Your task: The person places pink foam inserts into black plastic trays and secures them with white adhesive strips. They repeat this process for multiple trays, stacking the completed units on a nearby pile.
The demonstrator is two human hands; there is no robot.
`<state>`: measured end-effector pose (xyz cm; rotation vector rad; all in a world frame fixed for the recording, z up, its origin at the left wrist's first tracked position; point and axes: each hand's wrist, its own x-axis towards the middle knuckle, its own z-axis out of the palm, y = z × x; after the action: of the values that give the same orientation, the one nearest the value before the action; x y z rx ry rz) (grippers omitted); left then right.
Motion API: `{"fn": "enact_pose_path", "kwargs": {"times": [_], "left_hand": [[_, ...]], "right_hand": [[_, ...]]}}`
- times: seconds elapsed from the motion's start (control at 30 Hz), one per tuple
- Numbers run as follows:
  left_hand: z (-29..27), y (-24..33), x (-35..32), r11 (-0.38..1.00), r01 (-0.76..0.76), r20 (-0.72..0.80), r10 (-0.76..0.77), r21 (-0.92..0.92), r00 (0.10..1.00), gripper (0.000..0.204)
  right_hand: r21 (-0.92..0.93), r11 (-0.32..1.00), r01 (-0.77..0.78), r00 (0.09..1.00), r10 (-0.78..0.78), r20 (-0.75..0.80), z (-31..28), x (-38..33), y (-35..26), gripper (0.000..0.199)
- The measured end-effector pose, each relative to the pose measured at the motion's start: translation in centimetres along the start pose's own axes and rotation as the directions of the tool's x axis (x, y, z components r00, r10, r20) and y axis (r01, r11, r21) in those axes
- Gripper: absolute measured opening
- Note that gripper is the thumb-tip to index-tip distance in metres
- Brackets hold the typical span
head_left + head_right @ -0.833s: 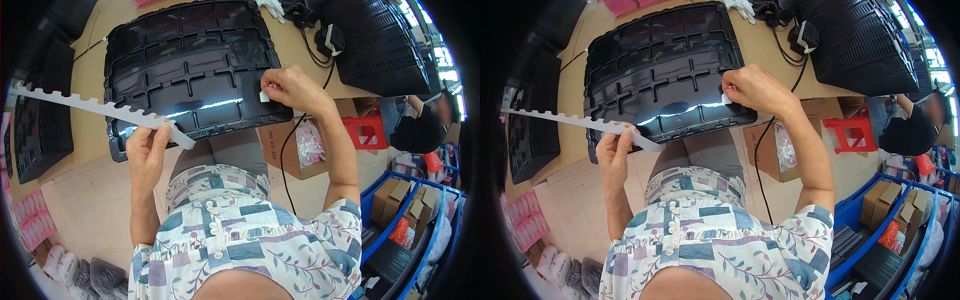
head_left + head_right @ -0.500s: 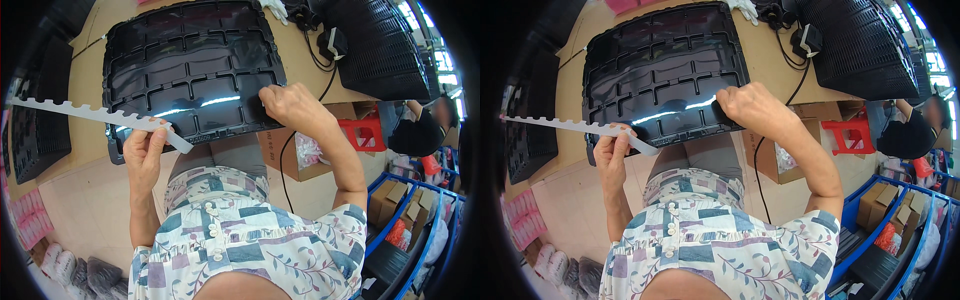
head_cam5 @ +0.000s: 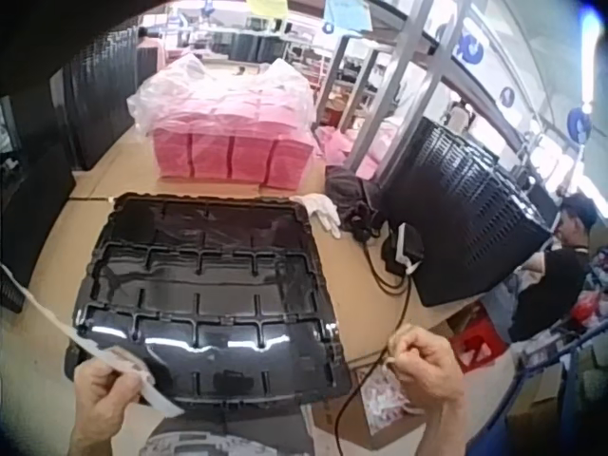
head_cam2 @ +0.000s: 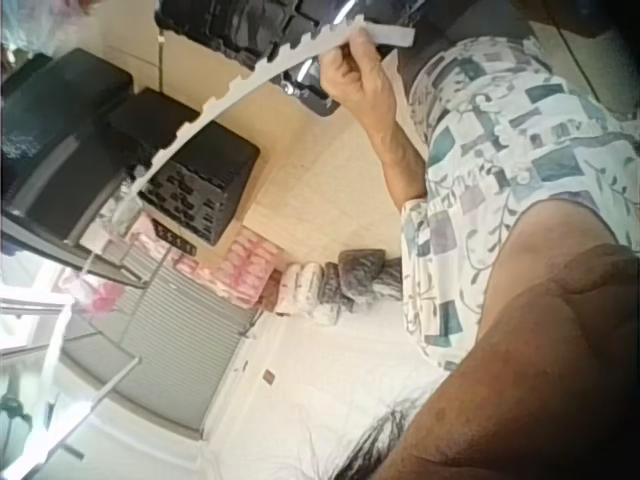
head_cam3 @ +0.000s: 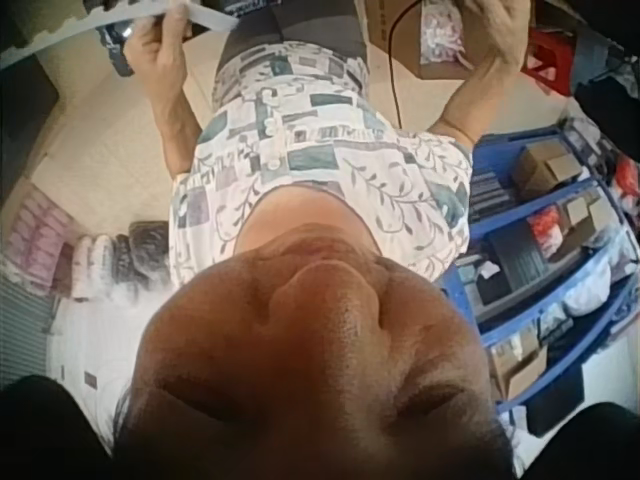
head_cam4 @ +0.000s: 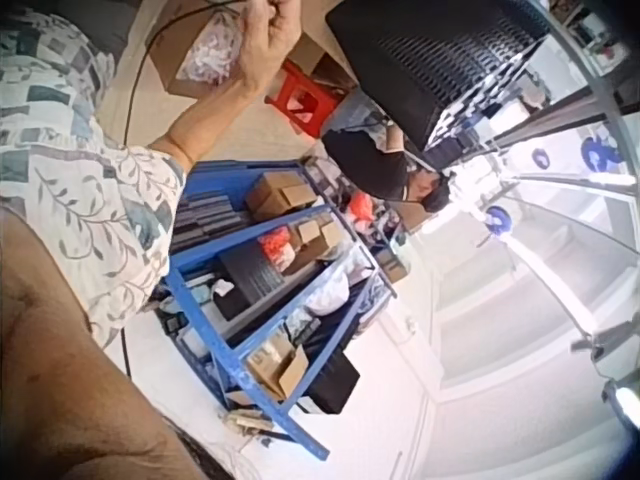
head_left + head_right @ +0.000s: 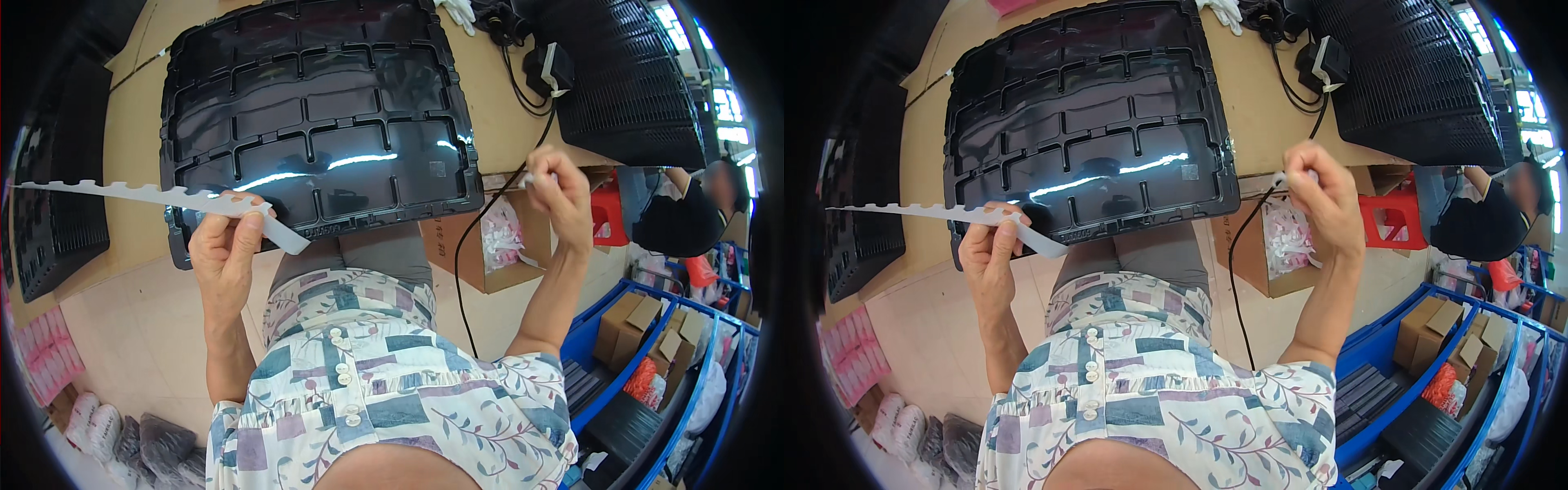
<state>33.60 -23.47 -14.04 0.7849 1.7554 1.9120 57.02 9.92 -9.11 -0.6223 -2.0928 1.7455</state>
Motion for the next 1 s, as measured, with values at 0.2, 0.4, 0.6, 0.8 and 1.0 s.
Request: {"fn": "enact_pose_path", "kwargs": {"times": [0.2, 0.4, 0.6, 0.8, 1.0], "left_hand": [[-3.2, 1.7, -2.6, 0.954, -0.007, -0.117, -0.030, -0.301, 0.993, 0.030], [-11.9, 3.1, -6.8, 0.882, 0.145, -0.732, 0.269, 0.449, 0.626, 0.041], [-5.3, 10.1, -2.9, 0.312, 0.088, -0.307, 0.771, 0.946, 0.558, 0.032], [1.4, 13.9, 16.3, 0.116, -0.566, 0.266, 0.794, 0.816, 0.547, 0.011], [-1.5, 10.7, 35.7, 0.109, -0.445, 0.309, 0.577, 0.889, 0.757, 0.023]], "right_hand": [[0.024, 0.966, -0.256, 0.922, 0.252, -0.295, -3.2, -6.6, 5.9, 0.006], [-0.793, 0.344, -0.502, 0.864, 0.168, -0.474, -12.6, -12.3, 24.9, 0.034], [-0.630, 0.557, -0.541, 0.744, -0.033, -0.667, -13.8, -11.6, 30.2, 0.021], [-0.717, 0.305, -0.627, 0.778, 0.191, -0.599, -14.1, -11.9, 31.1, 0.016], [-0.578, 0.574, -0.580, 0.766, 0.144, -0.627, -15.9, -14.6, 31.7, 0.022]]}}
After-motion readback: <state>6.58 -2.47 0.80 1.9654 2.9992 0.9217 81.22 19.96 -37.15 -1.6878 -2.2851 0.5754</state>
